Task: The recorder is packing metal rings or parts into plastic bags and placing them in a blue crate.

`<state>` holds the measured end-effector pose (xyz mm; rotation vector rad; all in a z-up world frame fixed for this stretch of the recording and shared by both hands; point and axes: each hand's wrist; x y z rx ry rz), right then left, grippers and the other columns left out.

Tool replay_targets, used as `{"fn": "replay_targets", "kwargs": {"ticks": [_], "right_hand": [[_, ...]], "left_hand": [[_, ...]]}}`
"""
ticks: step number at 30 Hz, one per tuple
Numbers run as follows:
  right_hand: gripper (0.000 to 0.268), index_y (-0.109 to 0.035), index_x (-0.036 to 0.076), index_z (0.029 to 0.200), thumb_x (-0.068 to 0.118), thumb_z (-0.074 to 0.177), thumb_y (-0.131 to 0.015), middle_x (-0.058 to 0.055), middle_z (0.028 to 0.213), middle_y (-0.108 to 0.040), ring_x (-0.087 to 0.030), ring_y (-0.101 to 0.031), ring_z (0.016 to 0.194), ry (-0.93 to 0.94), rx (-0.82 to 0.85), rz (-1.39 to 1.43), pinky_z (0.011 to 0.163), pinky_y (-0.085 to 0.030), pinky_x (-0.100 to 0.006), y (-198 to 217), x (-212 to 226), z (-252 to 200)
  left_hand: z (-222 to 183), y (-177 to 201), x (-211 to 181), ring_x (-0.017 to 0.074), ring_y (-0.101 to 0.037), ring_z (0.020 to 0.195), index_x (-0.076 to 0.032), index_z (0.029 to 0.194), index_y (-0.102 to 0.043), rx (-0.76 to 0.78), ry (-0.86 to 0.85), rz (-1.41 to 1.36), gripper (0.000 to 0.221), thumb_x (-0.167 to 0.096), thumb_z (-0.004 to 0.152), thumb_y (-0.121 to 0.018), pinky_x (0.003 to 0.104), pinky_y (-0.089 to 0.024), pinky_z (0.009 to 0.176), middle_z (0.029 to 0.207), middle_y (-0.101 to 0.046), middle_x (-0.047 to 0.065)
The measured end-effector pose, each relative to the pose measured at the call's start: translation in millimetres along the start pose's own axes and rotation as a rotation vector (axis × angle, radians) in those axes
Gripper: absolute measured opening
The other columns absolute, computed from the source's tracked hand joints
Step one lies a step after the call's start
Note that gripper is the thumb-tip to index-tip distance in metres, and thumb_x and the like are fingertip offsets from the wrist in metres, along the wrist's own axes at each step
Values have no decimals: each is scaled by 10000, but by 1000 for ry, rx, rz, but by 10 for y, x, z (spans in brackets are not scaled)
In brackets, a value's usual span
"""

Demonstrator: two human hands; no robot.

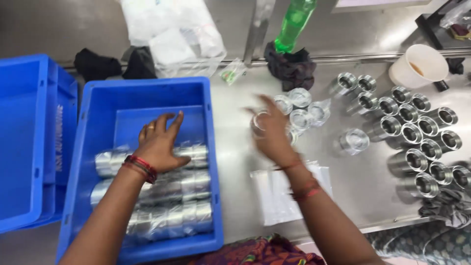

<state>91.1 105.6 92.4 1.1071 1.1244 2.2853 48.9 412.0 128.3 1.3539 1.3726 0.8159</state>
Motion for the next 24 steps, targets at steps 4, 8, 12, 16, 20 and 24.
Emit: {"fn": "replay_targets", "kwargs": {"ticks": [4,8,12,16,20,24], "right_hand": [[741,-624,160,1353,50,631,-748,-120,1439,-533,-401,-486,1271,-365,16,-495,973,-431,-539,432,-1115,-573],[771,-599,245,1333,226,615,-878,-26,1380,-546,-322,-509,1230,-278,220,-576,889,-414,-573,620,-1448,-528],[835,-603,221,1333,325,571,-929,-19,1301,-584,-317,-514,1194,-322,216,-578,879,-413,-557,772,-1350,-771],[768,-623,119,1189,384,552,-960,-77,1169,-647,-310,-589,1132,-405,266,-297,861,-452,-529,950,-1442,-971],[756,-598,37,1159,331,564,-962,-166,1120,-657,-358,-653,1042,-182,25,147,897,-527,-455,729,-1497,-931],[949,-501,-35,1267,266,492,-959,-290,1220,-547,-468,-595,968,-82,44,29,827,-512,-509,399,-1052,-687]], "left_hand": [[250,167,-904,420,-445,1348,-44,1447,-505,-391,-307,-268,859,-233,660,-791,502,-378,1120,1456,-471,218],[1206,-337,-1899,367,-514,1287,-43,1414,-519,-168,-265,-42,720,-64,719,-704,473,-487,1018,1424,-486,183],[1599,-730,-2111,379,-513,1274,-36,1393,-494,-70,-150,-46,750,-86,692,-756,479,-512,981,1379,-502,172],[1871,-781,-1940,414,-566,1202,-33,1268,-564,-91,-84,-132,726,-220,631,-859,453,-517,1012,1321,-551,195],[2095,-502,-1946,420,-611,1142,-44,1228,-596,-266,-96,-242,820,-296,522,-930,451,-512,1018,1257,-587,211],[2685,-553,-2489,416,-605,1148,-54,1238,-596,-253,-140,-42,808,-186,509,-919,432,-527,987,1289,-583,205]]}}
Point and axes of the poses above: each hand's wrist, its own z-axis towards the middle knuckle, its own y-axis out of the back of the hand, x = y × z
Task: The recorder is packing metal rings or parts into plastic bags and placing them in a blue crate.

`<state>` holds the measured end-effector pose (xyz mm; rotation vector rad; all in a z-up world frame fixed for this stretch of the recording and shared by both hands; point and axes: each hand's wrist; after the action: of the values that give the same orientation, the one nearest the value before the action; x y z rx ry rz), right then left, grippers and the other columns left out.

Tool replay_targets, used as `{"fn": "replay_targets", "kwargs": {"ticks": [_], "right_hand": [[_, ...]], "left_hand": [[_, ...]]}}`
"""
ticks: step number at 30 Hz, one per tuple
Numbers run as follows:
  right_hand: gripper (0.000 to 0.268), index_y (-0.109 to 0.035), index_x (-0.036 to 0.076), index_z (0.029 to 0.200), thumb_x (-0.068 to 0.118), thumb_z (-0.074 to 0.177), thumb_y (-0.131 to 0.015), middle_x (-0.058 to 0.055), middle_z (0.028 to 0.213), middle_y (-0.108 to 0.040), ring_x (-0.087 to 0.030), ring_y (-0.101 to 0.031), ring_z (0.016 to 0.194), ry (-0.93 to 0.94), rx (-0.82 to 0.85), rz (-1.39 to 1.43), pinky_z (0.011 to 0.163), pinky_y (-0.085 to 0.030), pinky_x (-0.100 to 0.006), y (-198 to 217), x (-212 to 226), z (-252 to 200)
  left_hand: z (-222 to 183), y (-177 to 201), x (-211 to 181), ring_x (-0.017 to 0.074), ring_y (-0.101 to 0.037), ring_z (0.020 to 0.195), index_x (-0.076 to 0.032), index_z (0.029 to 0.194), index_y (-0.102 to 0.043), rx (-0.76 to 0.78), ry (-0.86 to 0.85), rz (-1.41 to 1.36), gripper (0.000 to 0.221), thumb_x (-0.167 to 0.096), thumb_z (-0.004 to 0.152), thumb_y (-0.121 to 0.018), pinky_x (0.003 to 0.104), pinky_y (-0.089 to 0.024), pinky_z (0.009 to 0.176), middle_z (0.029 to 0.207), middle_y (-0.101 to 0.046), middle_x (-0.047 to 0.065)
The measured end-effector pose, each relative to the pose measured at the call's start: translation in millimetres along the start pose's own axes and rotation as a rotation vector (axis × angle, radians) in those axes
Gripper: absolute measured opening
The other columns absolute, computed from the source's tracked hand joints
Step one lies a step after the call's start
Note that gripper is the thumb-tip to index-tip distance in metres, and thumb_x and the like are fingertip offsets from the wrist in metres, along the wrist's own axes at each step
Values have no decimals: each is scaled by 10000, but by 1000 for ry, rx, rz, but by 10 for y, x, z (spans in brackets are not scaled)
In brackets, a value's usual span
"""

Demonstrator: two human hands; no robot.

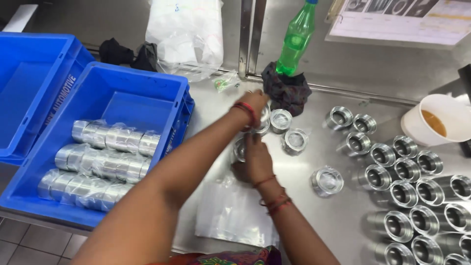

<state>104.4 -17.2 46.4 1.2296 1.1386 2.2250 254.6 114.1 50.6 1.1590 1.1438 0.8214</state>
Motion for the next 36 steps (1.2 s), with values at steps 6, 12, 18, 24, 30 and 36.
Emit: {"fn": "replay_targets", "kwargs": {"ticks": [6,12,18,24,30,36], "right_hand": [[798,-513,63,1283,174,562,-838,-186,1207,-605,-427,-610,957,-112,101,-84,861,-522,-486,12,-58,-135],[794,-509,60,1243,291,589,-896,-233,1177,-586,-452,-619,972,-364,52,-240,880,-513,-501,264,-214,-265],[822,-393,77,1303,79,644,-884,-158,1171,-619,-352,-667,1043,-579,-114,728,848,-597,-487,376,-436,-333],[841,-352,70,1405,68,763,-897,-110,1334,-565,-241,-605,1272,-107,-22,1396,1085,-550,-398,84,701,243],[819,-363,105,1421,140,798,-894,-100,1294,-579,-231,-631,1202,13,71,1005,968,-582,-405,-771,2037,1372],[611,-445,145,1285,555,865,-616,-85,1174,-607,-234,-672,1007,-522,226,1390,726,-597,-438,-2198,2197,2184]], "left_hand": [[50,-162,-331,383,-652,1235,-110,1313,-649,170,239,44,534,-198,807,-796,489,-576,983,1354,-650,171],[-397,227,-413,393,-578,1218,-146,1435,-418,368,169,69,1043,-316,594,-1011,471,-532,980,1381,-491,181],[-896,-93,207,347,-629,1184,-129,1345,-531,175,92,-355,981,-315,512,-1015,422,-546,986,1330,-603,163],[-2062,525,843,211,-616,1183,-115,1426,-446,-90,-221,-1291,914,-129,647,-925,352,-550,1002,1288,-568,102],[-2651,1210,2594,209,-634,1182,-116,1361,-470,-231,-67,-1509,660,-289,825,-816,373,-574,980,1269,-606,90],[-2289,181,4225,247,-699,950,-80,1082,-679,-483,298,-1763,277,-311,994,-553,413,-573,858,1010,-703,114]]}}
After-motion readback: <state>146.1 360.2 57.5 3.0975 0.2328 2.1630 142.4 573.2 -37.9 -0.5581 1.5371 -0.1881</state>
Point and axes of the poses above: each hand's wrist, its own z-axis towards the middle knuckle, its own y-axis out of the back of the hand, x = y × z
